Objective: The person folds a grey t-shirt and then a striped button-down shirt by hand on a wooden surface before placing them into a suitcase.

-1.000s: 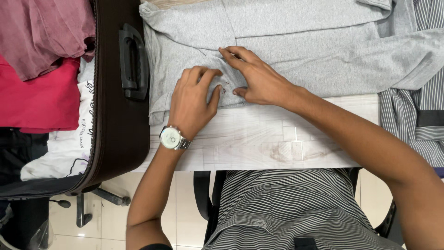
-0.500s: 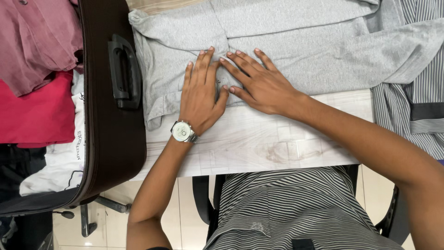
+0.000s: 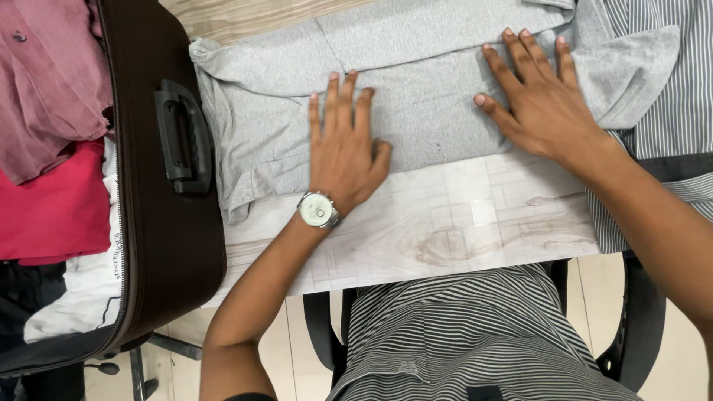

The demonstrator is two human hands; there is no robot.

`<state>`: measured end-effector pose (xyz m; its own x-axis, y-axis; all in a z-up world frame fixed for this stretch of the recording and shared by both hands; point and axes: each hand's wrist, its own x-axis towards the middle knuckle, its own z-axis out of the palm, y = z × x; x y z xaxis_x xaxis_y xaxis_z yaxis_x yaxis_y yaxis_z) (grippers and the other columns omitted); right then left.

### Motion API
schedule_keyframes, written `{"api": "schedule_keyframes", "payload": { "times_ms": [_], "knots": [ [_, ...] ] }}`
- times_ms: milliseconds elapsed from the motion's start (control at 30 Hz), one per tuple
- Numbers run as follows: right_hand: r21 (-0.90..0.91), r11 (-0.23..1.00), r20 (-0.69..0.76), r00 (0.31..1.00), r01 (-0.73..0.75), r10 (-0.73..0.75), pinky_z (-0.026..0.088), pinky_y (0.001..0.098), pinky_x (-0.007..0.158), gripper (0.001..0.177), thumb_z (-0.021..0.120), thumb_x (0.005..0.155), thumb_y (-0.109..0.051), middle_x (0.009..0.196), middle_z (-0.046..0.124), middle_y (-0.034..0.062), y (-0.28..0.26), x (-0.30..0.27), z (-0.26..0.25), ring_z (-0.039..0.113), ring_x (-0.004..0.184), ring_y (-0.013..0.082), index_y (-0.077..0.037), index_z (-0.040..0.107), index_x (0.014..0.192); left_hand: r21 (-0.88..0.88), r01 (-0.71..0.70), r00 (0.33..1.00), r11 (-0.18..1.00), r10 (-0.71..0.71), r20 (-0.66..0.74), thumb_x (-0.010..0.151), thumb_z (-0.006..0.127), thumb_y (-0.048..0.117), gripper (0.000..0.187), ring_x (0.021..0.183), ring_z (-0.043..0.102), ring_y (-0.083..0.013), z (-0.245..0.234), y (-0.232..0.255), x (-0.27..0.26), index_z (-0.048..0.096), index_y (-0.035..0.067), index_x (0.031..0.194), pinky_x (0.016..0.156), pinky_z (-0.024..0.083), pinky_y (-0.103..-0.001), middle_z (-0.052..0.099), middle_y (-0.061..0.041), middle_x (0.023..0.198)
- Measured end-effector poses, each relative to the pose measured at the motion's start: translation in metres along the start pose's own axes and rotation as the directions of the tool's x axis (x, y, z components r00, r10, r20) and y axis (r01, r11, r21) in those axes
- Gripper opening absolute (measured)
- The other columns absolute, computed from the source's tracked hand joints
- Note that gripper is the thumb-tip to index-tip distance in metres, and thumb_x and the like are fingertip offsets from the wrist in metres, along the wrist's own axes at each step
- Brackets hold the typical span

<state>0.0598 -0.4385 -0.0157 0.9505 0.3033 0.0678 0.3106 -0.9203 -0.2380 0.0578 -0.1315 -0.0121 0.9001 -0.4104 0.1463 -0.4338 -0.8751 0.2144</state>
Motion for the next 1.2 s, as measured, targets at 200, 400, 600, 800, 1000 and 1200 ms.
{"api": "schedule_keyframes", "payload": {
  "times_ms": [200, 400, 600, 800, 1000, 1200],
  "knots": [
    [0.033, 0.999, -0.065, 0.998, 0.001, 0.001, 0.001, 0.0576, 0.122, 0.073, 0.031, 0.106, -0.057, 0.165, 0.028, 0.0225, 0.017, 0.005, 0.006, 0.02, 0.152, 0.0361, -0.01, 0.032, 0.161, -0.052, -0.195, 0.978, 0.98, 0.19, -0.081, 0.095, 0.054, 0.032, 0.062, 0.151, 0.024, -0.04, 0.034, 0.038, 0.026, 0.044, 0.011, 0.153, 0.122, 0.013, -0.063, 0.034, -0.019, 0.162],
    [0.298, 0.954, -0.383, 0.917, 0.004, 0.116, 0.041, 0.0426, 0.121, 0.029, 0.068, 0.112, -0.028, 0.142, 0.063, 0.0095, 0.033, -0.006, -0.012, 0.056, 0.137, 0.0261, -0.01, 0.066, 0.136, -0.049, -0.159, 0.987, 0.986, 0.159, -0.015, 0.09, 0.058, 0.031, 0.056, 0.142, 0.04, -0.0381, 0.024, 0.076, 0.059, 0.05, 0.009, 0.141, 0.115, 0.031, -0.062, 0.045, -0.018, 0.152],
    [-0.112, 0.973, -0.653, 0.753, -0.2, 0.079, 0.032, 0.0471, 0.106, 0.029, 0.072, 0.099, -0.025, 0.115, 0.061, 0.0093, 0.067, -0.046, -0.041, 0.05, 0.112, 0.0261, -0.005, 0.068, 0.12, -0.218, -0.267, 0.959, 0.939, 0.236, -0.157, 0.092, 0.059, 0.028, 0.053, 0.117, 0.064, -0.0336, 0.039, 0.129, 0.15, 0.051, 0.007, 0.14, 0.091, 0.055, -0.052, 0.061, -0.016, 0.135],
    [-0.253, 0.878, -0.545, 0.81, -0.406, 0.217, 0.027, 0.0506, 0.106, 0.043, 0.076, 0.094, -0.049, 0.105, 0.061, 0.0055, 0.083, -0.073, -0.041, 0.051, 0.107, 0.0241, -0.01, 0.07, 0.108, -0.303, -0.092, 0.996, 0.949, 0.089, -0.023, 0.09, 0.056, 0.031, 0.052, 0.095, 0.071, -0.0389, 0.07, 0.138, 0.263, 0.051, 0.009, 0.137, 0.079, 0.057, -0.053, 0.073, -0.019, 0.106],
    [-0.208, 0.917, -0.375, 0.894, -0.34, 0.246, 0.029, 0.0486, 0.101, 0.051, 0.083, 0.093, -0.057, 0.103, 0.063, 0.0061, 0.058, -0.062, -0.043, 0.053, 0.108, 0.0249, -0.01, 0.072, 0.11, -0.259, 0.007, 0.991, 0.966, 0.028, 0.129, 0.084, 0.066, 0.047, 0.049, 0.095, 0.072, -0.0378, 0.1, 0.138, 0.304, 0.065, 0.008, 0.114, 0.081, 0.057, -0.05, 0.075, -0.018, 0.1],
    [-0.212, 0.926, -0.314, 0.919, -0.313, 0.239, 0.03, 0.0461, 0.096, 0.068, 0.086, 0.081, -0.05, 0.104, 0.072, 0.0093, 0.039, -0.054, -0.054, 0.058, 0.096, 0.0233, -0.009, 0.07, 0.133, -0.293, -0.027, 0.993, 0.956, 0.061, 0.106, 0.084, 0.063, 0.047, 0.04, 0.076, 0.074, -0.0303, 0.121, 0.127, 0.32, 0.074, 0.008, 0.088, 0.067, 0.057, -0.046, 0.075, -0.012, 0.081]
  ]
}}
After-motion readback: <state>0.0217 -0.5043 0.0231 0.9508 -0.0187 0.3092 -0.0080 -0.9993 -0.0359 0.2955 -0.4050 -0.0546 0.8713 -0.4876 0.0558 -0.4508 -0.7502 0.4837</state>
